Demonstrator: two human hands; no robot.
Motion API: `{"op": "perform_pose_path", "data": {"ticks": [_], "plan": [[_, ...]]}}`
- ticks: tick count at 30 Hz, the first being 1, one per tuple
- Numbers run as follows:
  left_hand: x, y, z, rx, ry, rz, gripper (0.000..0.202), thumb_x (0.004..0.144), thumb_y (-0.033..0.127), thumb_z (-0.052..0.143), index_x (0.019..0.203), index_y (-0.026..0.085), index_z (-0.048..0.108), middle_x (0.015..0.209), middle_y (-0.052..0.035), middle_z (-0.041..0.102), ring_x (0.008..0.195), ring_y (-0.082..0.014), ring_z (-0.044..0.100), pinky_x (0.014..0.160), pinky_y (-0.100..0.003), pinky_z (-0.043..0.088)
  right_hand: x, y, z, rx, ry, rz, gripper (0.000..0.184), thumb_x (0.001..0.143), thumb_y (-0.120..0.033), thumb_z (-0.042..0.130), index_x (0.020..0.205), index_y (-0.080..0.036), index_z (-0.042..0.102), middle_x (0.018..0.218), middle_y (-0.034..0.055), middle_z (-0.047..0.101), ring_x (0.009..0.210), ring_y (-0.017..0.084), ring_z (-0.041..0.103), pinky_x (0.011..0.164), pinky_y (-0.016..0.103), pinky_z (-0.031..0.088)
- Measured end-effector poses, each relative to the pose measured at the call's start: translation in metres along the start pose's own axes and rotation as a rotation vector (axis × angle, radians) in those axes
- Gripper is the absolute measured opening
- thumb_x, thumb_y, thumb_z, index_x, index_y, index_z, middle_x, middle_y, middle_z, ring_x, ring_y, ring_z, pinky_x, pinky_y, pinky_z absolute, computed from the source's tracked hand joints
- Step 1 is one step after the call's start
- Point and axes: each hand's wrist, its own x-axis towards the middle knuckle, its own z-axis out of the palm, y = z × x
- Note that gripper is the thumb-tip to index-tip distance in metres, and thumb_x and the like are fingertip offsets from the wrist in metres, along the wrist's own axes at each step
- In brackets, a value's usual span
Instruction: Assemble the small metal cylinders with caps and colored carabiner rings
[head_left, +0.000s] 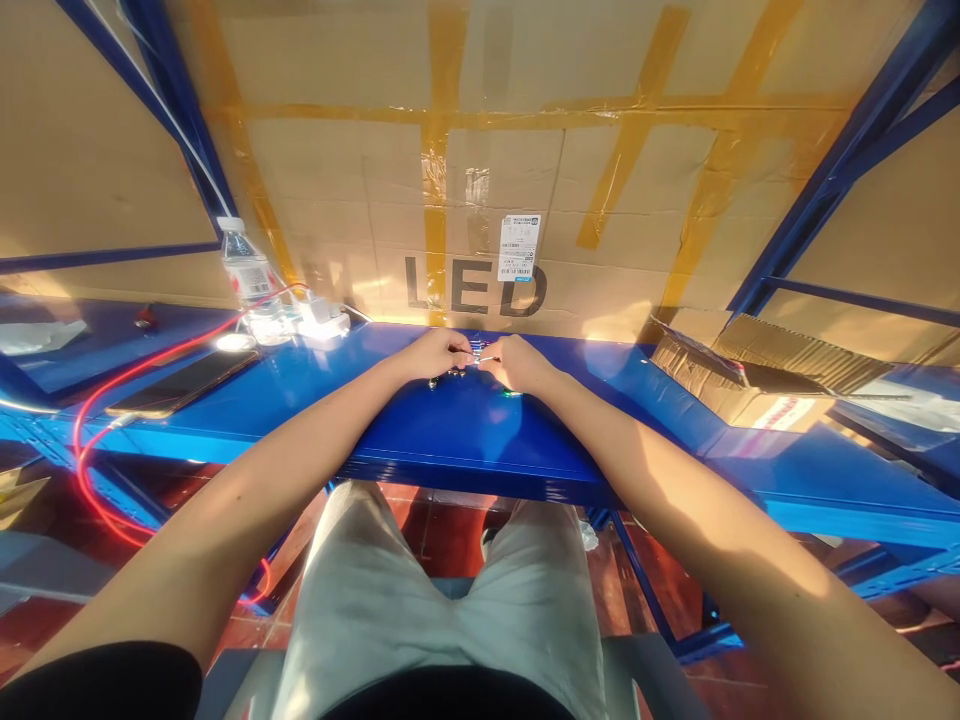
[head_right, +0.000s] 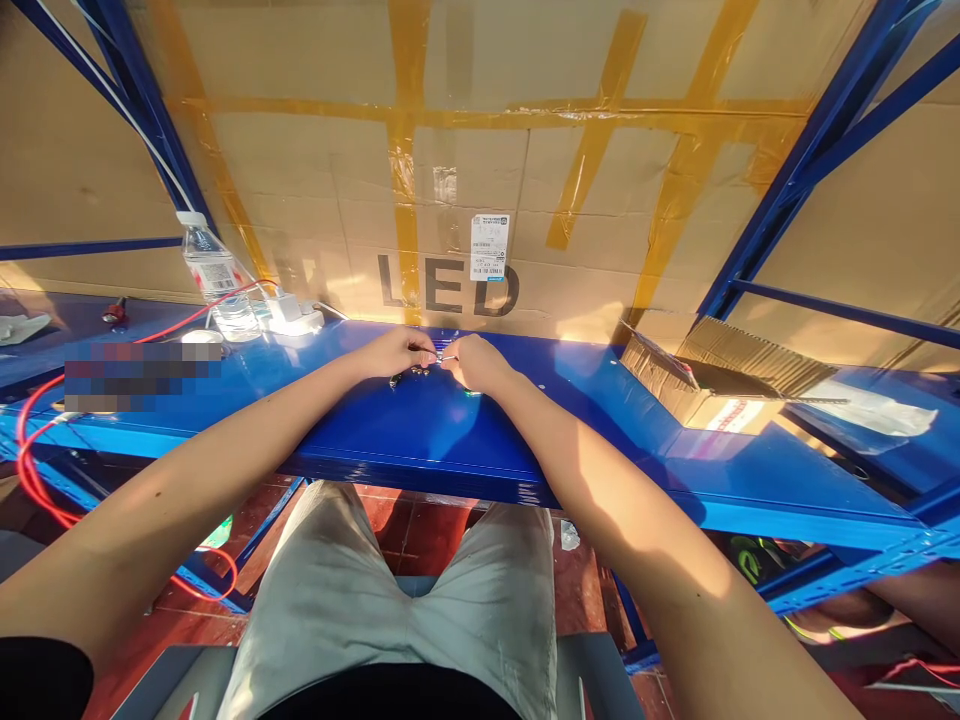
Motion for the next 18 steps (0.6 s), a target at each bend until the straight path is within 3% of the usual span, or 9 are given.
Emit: {"op": "perform_pose_path", "data": {"ticks": [12,18], "plan": [[0.006,-0.010,0.002,0.193,0.035,0.057,0.024,0.087,0.033,0.058,0.073,0.018,0.070,0.070,-0.0030,0.067,0.067,-0.0179,0.056,0.065,-0.030,0.042,0.012,-0.015,0.003,-0.415,-0.099,0.030,0.031,0.104,-0.022,0.054,0.086,-0.016,0.078,0.098,0.0136,0.078,0.100,0.026,0.067,0.078,0.031,0.040],[0.007,-0.010,0.002,0.157,0.122,-0.096,0.044,0.096,0.049,0.055,0.064,0.019,0.061,0.061,-0.0032,0.061,0.057,-0.0166,0.051,0.060,-0.031,0.039,0.009,-0.017,-0.001,-0.441,-0.028,-0.006,0.035,0.105,-0.019,0.049,0.088,-0.015,0.079,0.093,0.0131,0.077,0.096,0.025,0.064,0.076,0.032,0.037]]}}
